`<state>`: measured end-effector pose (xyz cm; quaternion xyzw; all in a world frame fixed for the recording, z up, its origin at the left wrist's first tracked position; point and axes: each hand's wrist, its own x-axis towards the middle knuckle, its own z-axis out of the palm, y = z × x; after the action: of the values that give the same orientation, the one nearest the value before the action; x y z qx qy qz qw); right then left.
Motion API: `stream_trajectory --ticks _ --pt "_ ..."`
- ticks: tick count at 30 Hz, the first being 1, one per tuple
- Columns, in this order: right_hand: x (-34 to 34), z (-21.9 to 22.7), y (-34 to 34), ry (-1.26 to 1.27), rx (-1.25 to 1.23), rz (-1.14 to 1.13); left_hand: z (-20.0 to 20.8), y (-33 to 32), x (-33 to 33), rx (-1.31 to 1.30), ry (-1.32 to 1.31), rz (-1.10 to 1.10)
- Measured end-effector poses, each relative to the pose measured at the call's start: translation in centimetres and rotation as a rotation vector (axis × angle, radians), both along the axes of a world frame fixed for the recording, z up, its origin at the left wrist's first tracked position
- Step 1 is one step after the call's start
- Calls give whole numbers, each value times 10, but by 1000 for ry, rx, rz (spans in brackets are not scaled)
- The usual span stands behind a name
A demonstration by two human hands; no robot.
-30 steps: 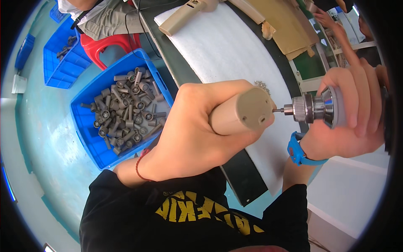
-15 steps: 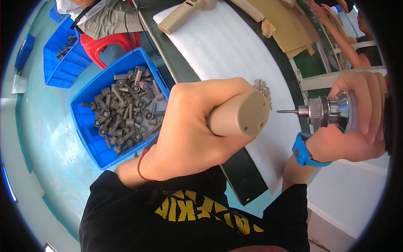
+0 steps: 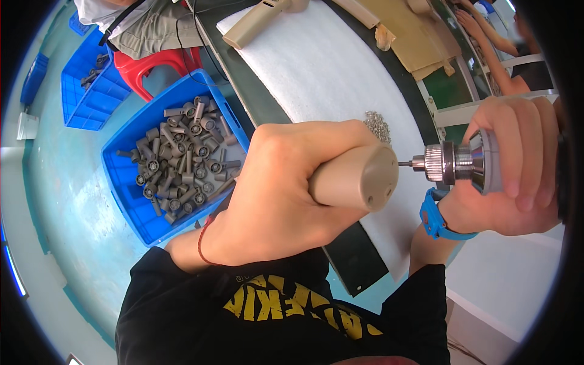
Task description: Assembling small plastic components by driving screws into them using an electric screwdriver.
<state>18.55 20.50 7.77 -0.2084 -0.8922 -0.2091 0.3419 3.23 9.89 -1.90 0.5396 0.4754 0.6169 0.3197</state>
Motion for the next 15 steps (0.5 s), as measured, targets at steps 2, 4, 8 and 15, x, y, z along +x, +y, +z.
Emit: stream_trajectory --ticks 2,4,8,15 --pt "3 2 5 -56 -8 22 0 0 0 -2 12 0" --pt "16 4 19 125 -821 540 0 1 0 -2 22 -6" --pt "22 6 28 221 -1003 720 1 0 0 -9 66 5" --pt "19 17 34 462 -1400 1185 -1 2 -5 -19 -17 -73"
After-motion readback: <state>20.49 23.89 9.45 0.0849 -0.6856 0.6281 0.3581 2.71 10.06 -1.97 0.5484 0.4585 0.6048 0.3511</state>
